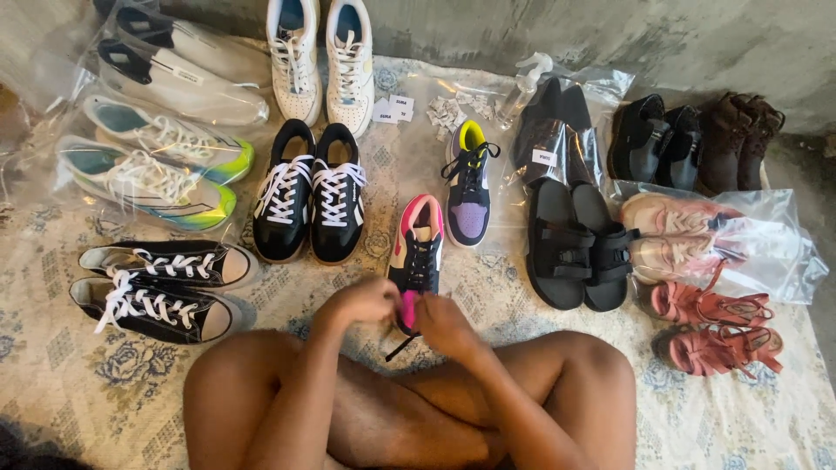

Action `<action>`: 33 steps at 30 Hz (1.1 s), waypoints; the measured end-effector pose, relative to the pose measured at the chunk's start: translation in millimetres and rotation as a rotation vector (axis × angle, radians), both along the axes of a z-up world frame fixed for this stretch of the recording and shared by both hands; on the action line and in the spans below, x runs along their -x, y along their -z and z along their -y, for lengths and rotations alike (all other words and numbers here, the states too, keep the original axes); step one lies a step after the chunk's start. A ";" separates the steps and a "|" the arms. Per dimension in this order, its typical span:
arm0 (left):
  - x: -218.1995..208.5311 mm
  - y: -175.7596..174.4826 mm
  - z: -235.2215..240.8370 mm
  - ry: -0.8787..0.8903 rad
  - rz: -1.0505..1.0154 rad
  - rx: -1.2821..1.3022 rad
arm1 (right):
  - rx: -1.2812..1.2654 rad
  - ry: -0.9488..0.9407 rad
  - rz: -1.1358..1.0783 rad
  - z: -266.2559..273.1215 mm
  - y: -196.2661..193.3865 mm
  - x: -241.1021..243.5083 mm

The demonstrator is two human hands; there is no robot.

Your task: The person sits on a rug surrounded by various shoes and laces a pink and black sneaker. They thread the laces through the eyelets, pull them tight, and tie a knot.

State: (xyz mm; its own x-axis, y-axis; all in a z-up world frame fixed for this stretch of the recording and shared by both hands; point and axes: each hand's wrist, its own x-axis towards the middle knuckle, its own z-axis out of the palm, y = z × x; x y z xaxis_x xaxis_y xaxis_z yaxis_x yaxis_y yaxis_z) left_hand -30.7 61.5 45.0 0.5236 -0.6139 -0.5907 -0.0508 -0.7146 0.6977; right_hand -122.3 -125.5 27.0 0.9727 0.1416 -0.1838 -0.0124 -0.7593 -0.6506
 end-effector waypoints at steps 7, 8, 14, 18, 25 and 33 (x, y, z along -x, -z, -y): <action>-5.7 44.3 31.2 -0.322 0.203 -0.198 | 0.403 -0.277 0.252 -36.8 -29.0 31.0; -6.9 48.7 35.7 -0.373 0.260 -0.140 | 0.456 -0.282 0.228 -40.4 -22.0 34.5; -19.0 50.1 50.1 -0.475 0.461 0.075 | 0.649 -0.395 0.008 -37.3 48.1 36.1; -29.3 45.6 59.2 -0.447 0.907 0.236 | 0.714 -0.410 -0.171 -37.0 59.3 29.0; -84.7 47.5 88.0 -0.153 1.139 0.010 | 0.508 -0.099 -0.373 -3.6 -2.0 -4.7; -119.6 79.9 98.0 -0.011 0.670 -0.357 | -0.134 0.049 0.605 39.9 -32.3 -93.5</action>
State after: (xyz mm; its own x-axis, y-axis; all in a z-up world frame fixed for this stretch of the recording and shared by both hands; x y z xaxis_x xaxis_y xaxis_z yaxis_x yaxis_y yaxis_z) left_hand 88.8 -36.5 -35.0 0.8452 -0.4380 -0.3063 -0.3740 -0.8941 0.2466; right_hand -28.8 -165.4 59.2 0.9049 0.0779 0.4185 0.3557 -0.6786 -0.6426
